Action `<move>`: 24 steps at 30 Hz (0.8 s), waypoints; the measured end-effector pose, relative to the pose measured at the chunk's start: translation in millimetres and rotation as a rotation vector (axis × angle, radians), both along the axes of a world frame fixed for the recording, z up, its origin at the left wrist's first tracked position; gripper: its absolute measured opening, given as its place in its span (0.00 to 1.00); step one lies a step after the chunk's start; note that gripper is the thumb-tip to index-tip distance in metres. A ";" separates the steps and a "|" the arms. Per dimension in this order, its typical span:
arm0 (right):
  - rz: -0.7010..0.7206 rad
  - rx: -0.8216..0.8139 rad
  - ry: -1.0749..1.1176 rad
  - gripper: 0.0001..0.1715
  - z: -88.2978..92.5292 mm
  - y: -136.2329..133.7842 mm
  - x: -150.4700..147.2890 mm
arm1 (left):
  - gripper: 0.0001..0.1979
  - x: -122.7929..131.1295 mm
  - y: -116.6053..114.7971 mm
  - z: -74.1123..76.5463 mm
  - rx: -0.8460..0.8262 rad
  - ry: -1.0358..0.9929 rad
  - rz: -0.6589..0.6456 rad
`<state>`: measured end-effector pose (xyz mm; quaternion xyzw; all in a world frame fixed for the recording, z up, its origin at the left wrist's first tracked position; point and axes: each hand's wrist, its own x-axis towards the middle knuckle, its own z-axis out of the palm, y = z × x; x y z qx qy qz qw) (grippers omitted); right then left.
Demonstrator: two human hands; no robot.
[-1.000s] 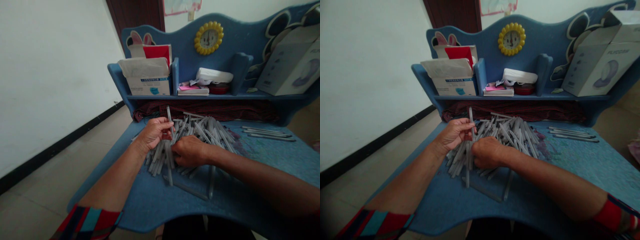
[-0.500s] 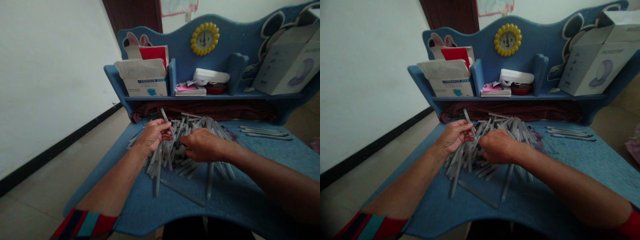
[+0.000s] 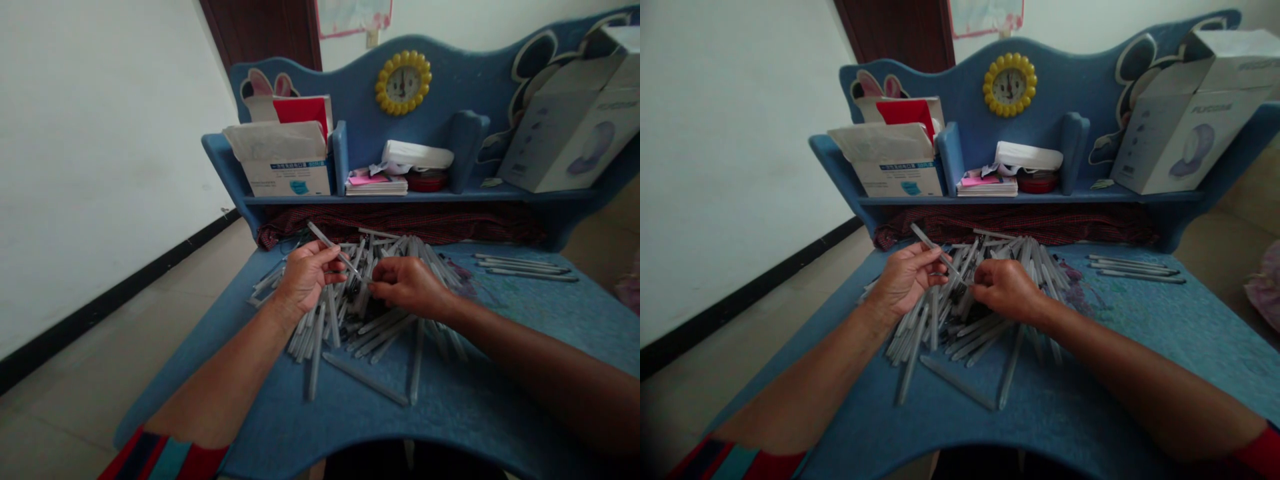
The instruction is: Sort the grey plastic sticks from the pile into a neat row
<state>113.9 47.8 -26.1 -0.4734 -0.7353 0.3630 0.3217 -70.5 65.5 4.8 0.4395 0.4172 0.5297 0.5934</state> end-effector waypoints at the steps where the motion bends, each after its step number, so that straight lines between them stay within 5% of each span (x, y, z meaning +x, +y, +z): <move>1: -0.006 -0.029 0.041 0.07 -2.3 0.7 -1.0 | 0.03 0.2 -0.3 0.0 0.001 -0.005 0.004; 24: -0.077 -0.004 0.281 0.10 -9.2 -0.1 -7.2 | 0.04 1.5 -0.2 -4.6 0.025 0.017 -0.034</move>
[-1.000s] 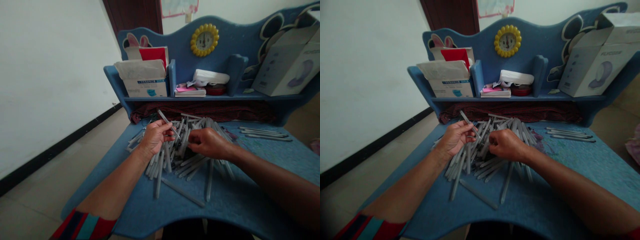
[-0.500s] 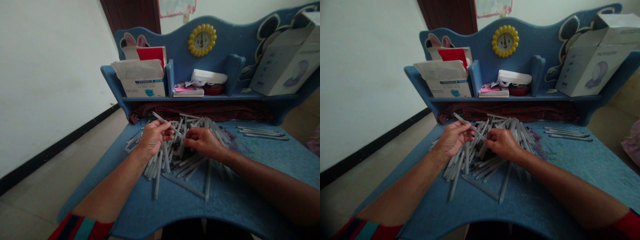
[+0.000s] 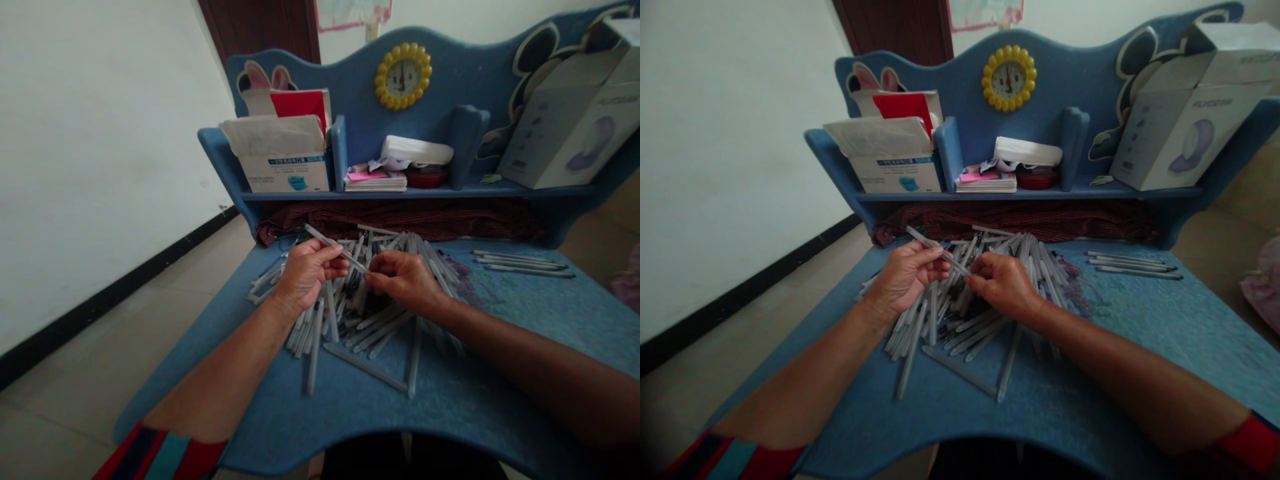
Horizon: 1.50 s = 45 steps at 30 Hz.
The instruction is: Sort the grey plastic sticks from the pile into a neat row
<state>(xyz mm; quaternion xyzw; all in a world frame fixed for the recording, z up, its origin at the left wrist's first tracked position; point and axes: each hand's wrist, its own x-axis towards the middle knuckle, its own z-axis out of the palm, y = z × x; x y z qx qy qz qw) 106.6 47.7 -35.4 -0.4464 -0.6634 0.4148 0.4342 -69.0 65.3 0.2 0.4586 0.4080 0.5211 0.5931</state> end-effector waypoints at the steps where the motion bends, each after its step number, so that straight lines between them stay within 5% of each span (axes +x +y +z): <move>1: -0.002 -0.016 0.031 0.10 0.7 -0.4 -0.7 | 0.04 -0.2 0.2 0.7 -0.004 -0.003 0.000; 8: -0.005 -0.174 0.241 0.19 8.1 0.0 -2.5 | 0.06 -6.0 3.2 3.3 -0.011 -0.050 -0.051; 12: 0.009 -0.224 0.277 0.16 7.8 0.8 -0.4 | 0.09 -10.4 5.5 3.1 -0.008 -0.043 -0.100; 20: 0.067 -0.226 0.277 0.14 8.1 -2.0 -1.1 | 0.07 -13.0 5.1 3.6 0.012 0.026 -0.215; 45: 0.068 -0.141 0.334 0.12 9.5 -5.7 -0.4 | 0.08 -0.3 -1.6 -1.5 0.006 0.033 -0.187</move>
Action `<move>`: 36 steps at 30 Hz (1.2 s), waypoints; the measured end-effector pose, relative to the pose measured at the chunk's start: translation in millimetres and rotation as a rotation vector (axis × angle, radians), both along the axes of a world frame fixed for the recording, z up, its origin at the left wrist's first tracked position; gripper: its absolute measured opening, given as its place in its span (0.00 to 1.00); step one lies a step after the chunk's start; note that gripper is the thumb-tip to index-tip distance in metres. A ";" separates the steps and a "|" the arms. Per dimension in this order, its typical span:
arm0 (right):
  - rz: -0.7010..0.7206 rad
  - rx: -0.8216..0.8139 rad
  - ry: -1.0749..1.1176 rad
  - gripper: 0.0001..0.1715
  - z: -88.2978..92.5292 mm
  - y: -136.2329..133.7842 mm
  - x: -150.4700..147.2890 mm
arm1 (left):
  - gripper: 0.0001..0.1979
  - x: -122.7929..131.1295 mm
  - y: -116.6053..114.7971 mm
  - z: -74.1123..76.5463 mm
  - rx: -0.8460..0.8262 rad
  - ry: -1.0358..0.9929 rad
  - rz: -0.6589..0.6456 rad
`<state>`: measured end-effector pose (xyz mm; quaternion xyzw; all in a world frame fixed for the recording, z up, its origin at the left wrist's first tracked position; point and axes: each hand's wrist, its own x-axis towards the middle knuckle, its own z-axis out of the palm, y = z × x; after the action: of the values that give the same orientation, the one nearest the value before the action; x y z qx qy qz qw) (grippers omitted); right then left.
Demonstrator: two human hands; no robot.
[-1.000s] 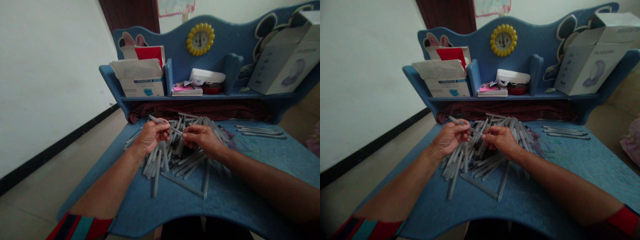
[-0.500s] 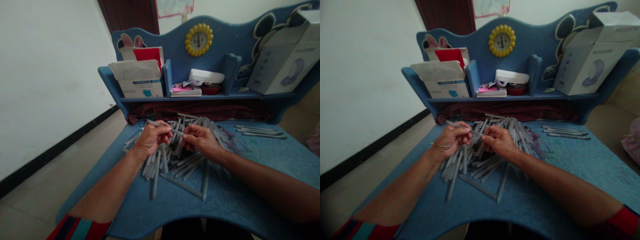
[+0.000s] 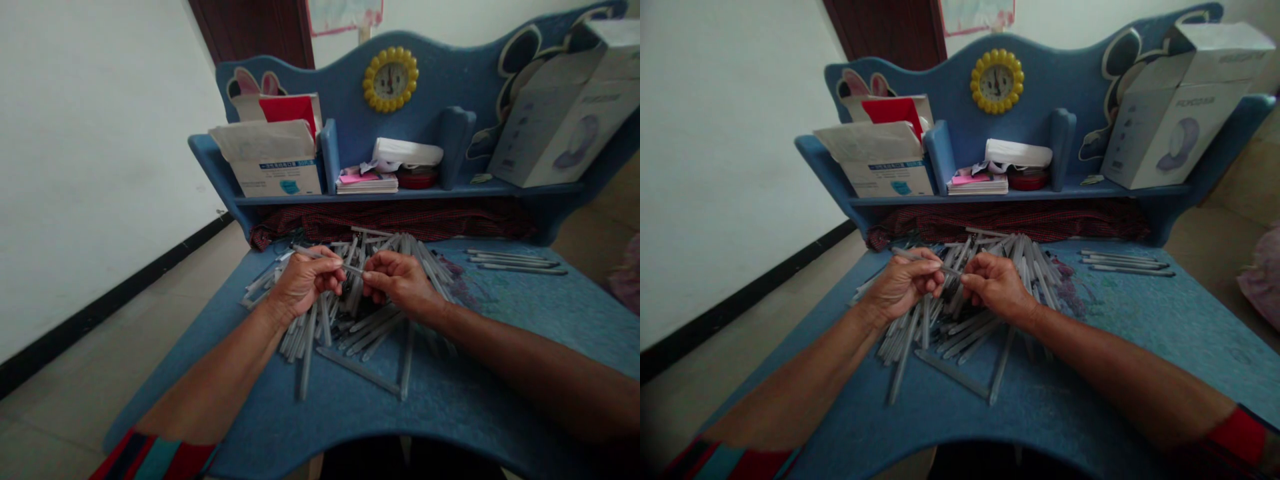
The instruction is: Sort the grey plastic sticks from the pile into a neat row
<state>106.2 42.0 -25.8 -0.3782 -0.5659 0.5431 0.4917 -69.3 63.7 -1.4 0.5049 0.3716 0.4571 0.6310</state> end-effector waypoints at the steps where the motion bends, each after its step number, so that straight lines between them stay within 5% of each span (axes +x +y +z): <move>1: -0.003 0.005 0.005 0.12 0.1 -0.4 -0.3 | 0.08 0.2 -0.5 0.3 0.000 -0.009 0.002; 9: 0.018 0.035 0.020 0.13 5.6 -1.4 -2.7 | 0.08 -1.4 -2.1 9.4 0.042 -0.010 0.030; 14: 0.150 0.179 0.043 0.20 8.9 -6.5 -3.8 | 0.06 -1.8 -4.6 15.8 -0.029 -0.145 0.079; 17: 0.105 0.355 -0.130 0.25 6.5 -7.2 -2.0 | 0.09 0.1 -6.7 15.8 -0.116 -0.167 0.001; 23: -0.083 0.809 -0.582 0.16 8.5 -5.2 2.1 | 0.16 8.1 -11.8 12.9 -0.181 -0.097 -0.113; 29: -0.071 1.189 -1.098 0.22 34.2 -10.2 11.1 | 0.21 13.5 -15.5 11.5 -0.168 -0.015 -0.159; 32: -0.172 1.167 -1.353 0.21 57.0 -13.1 24.9 | 0.19 12.2 -14.7 13.1 -0.139 0.060 -0.129; 36: -0.289 0.715 -1.751 0.15 73.2 -11.4 65.8 | 0.14 8.7 -11.4 15.0 -0.050 0.187 -0.110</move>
<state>172.0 30.6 47.4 -0.5438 -0.8131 -0.2033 0.0426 -60.6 52.3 13.7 0.5489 0.4118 0.3632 0.6302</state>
